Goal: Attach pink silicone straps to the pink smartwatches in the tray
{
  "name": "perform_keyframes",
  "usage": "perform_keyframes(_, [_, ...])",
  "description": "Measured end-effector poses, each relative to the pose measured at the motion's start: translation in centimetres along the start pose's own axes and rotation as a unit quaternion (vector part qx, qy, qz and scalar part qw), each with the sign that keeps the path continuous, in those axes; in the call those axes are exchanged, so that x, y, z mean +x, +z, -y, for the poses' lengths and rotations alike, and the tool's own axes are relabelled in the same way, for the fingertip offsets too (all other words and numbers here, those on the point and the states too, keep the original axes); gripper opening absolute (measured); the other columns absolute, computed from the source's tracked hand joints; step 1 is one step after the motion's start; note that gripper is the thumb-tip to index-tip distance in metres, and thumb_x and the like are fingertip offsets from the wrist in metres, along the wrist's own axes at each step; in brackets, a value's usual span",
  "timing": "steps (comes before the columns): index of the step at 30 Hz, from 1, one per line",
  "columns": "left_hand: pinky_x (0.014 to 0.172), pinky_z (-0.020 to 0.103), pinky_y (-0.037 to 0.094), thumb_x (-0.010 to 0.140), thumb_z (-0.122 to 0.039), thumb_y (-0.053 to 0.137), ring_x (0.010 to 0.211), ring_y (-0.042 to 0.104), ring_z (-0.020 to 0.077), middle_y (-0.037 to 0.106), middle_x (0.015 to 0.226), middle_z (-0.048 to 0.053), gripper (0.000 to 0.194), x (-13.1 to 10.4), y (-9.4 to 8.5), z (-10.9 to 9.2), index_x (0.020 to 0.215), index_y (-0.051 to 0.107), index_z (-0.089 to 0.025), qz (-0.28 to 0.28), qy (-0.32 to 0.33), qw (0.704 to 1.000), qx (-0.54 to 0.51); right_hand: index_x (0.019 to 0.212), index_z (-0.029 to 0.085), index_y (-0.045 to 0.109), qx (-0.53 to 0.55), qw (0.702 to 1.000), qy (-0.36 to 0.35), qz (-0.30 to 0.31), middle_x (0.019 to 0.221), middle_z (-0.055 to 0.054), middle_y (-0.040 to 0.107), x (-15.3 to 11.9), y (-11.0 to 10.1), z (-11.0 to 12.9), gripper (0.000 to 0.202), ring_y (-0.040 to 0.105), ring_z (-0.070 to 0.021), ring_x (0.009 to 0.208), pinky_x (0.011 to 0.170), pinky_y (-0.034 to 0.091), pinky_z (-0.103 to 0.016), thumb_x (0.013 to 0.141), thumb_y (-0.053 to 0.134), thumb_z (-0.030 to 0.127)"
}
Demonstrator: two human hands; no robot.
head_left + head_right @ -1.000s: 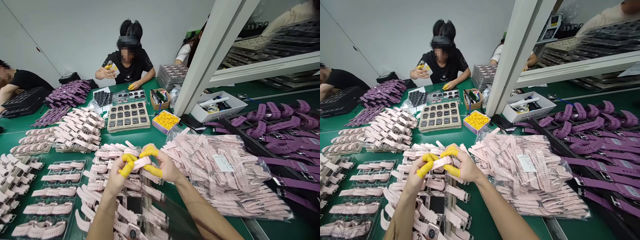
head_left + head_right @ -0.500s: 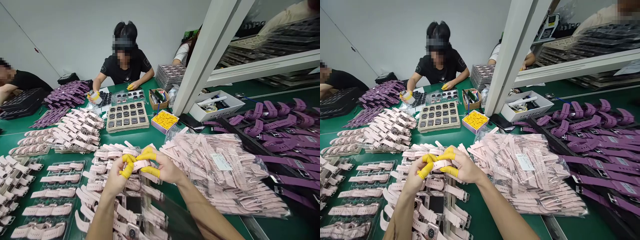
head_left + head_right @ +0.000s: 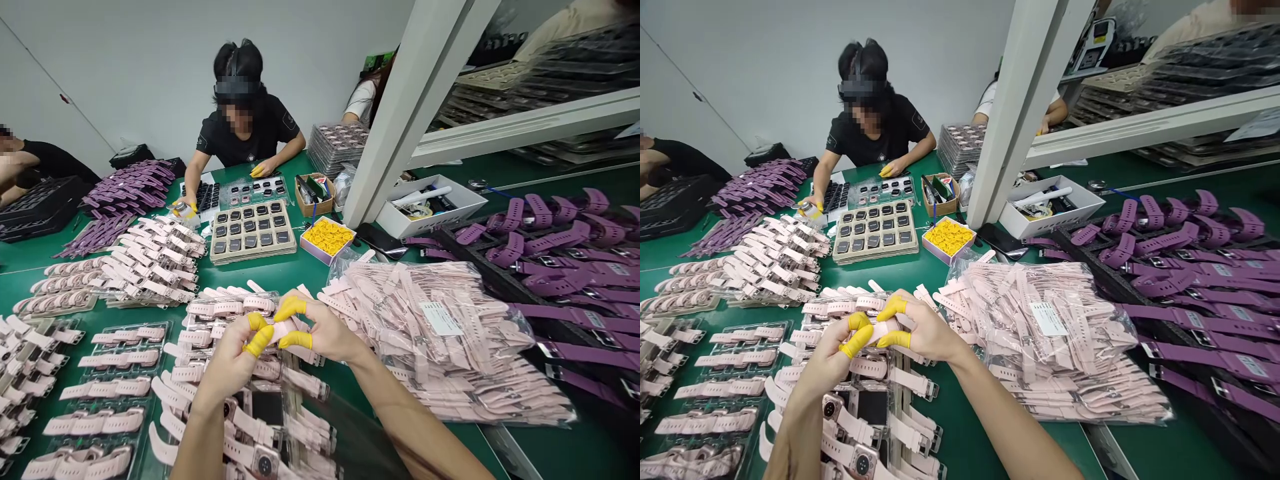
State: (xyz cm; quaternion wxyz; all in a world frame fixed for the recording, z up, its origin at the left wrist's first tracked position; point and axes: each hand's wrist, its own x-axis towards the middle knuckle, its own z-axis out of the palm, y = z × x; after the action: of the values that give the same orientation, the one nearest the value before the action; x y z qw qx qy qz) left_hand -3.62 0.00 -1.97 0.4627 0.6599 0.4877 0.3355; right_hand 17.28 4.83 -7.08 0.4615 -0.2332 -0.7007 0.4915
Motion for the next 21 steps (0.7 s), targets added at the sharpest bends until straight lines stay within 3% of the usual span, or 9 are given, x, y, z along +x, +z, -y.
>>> perform_keyframes(4, [0.077, 0.032, 0.04, 0.101, -0.038, 0.054, 0.084, 0.053, 0.0213, 0.06, 0.086, 0.005, 0.028, -0.31, -0.12, -0.01, 0.08, 0.058, -0.019, -0.015, 0.004, 0.996, 0.088, 0.103, 0.022, 0.07, -0.043, 0.998, -0.042, 0.006, 0.099, -0.008, 0.066, 0.06, 0.19, 0.2, 0.031, 0.061, -0.0239, 0.098, 0.085, 0.053, -0.041, 0.089, 0.078, 0.048])
perform_keyframes(10, [0.076, 0.034, 0.038, 0.1, -0.038, 0.053, 0.082, 0.052, 0.0227, 0.061, 0.084, 0.006, 0.026, -0.25, -0.4, 0.12, 0.082, 0.058, -0.02, -0.006, 0.001, 0.991, 0.134, 0.106, 0.023, 0.068, -0.061, 0.995, -0.075, 0.007, 0.099, -0.008, 0.067, 0.17, 0.78, 0.26, 0.028, 0.06, -0.024, 0.098, 0.086, 0.054, -0.043, 0.09, 0.077, 0.045])
perform_keyframes(21, [0.076, 0.032, 0.042, 0.101, -0.041, 0.055, 0.08, 0.053, 0.0198, 0.06, 0.083, 0.004, 0.03, 0.5, -0.08, 0.52, 0.081, 0.061, -0.019, -0.012, 0.018, 0.999, 0.045, 0.11, 0.023, 0.066, -0.112, 0.989, -0.097, 0.013, 0.098, -0.009, 0.067, 0.31, 0.49, 1.02, 0.022, 0.058, -0.0259, 0.099, 0.086, 0.053, -0.045, 0.098, 0.068, 0.04])
